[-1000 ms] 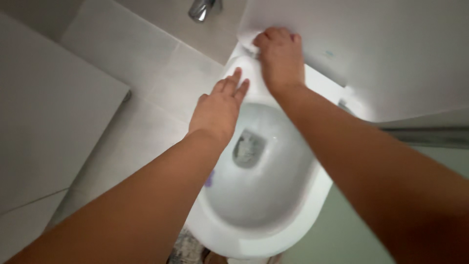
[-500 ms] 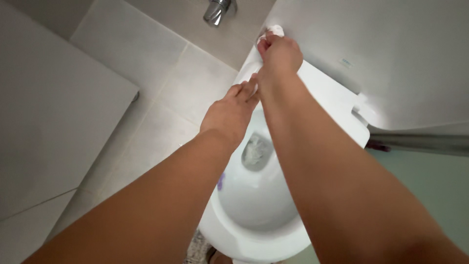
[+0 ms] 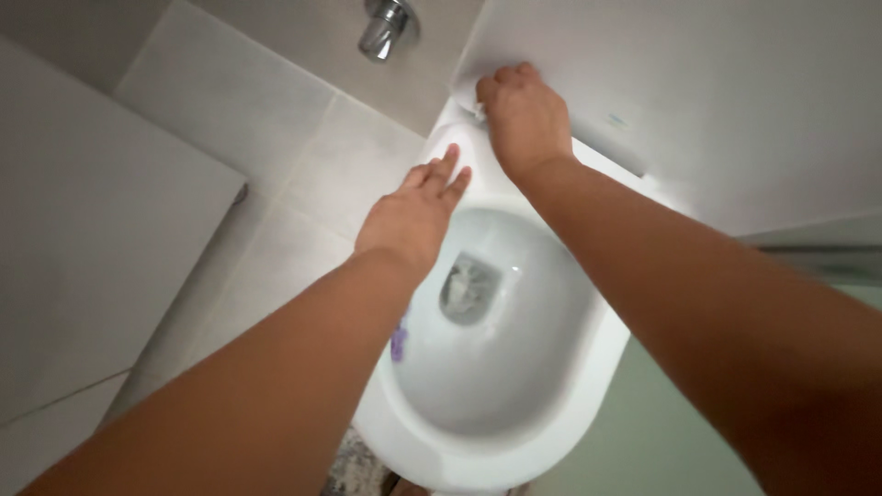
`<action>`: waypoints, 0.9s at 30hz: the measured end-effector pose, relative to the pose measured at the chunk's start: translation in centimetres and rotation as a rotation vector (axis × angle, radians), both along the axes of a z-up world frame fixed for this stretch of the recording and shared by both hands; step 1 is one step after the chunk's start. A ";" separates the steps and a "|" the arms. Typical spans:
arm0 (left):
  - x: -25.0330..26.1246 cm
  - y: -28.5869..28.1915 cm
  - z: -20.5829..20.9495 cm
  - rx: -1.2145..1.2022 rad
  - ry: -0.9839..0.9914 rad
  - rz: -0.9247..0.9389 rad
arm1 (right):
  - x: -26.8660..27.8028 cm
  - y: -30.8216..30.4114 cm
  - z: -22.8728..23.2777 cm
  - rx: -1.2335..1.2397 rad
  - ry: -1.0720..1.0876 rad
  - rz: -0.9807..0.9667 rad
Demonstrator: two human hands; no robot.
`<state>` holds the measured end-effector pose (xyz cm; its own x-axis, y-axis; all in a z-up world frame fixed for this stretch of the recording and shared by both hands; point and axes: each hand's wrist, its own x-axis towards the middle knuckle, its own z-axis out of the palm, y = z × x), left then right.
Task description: The person wipes the toilet seat, lid, and rim using a white paper towel. They lift the lid to clean the underside and the rim, then close the lid and continue wiping the top surface.
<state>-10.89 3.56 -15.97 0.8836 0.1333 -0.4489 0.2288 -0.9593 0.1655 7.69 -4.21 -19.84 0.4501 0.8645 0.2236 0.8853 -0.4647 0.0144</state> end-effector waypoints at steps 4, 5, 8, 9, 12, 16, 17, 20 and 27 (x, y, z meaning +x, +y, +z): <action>-0.3 -0.3 0.5 0.022 0.076 0.016 | -0.1 -1.7 1.0 0.012 0.055 0.040; -0.3 -0.5 0.6 0.011 0.060 0.028 | 0.0 -2.3 1.2 0.026 0.083 0.022; 0.2 -1.2 1.3 0.053 0.087 0.030 | 0.7 -4.2 1.9 0.118 0.198 -0.032; 0.1 -1.2 1.5 0.053 0.109 0.023 | 0.6 -4.6 2.0 0.184 0.254 -0.058; -0.3 -1.2 1.8 0.057 0.143 0.018 | 0.1 -5.2 2.0 0.329 0.402 -0.235; 0.1 -1.6 1.5 0.078 0.096 0.013 | -0.1 -7.5 1.7 0.425 0.433 -0.413; 0.0 -1.7 1.3 0.095 0.099 0.009 | -0.2 -8.4 1.6 0.409 0.405 -0.416; -0.1 -1.9 0.6 0.081 0.141 0.036 | -0.4 -11.9 2.0 0.342 0.302 -0.412; 4.2 -9.4 0.0 -0.074 0.001 0.367 | 0.8 -17.4 2.9 -0.019 0.156 -0.472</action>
<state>-6.64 -5.84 -15.99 0.7825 0.4085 -0.4700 0.5558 -0.7985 0.2313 8.52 -21.64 -16.91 0.8200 0.5618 0.1090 0.5710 -0.8161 -0.0890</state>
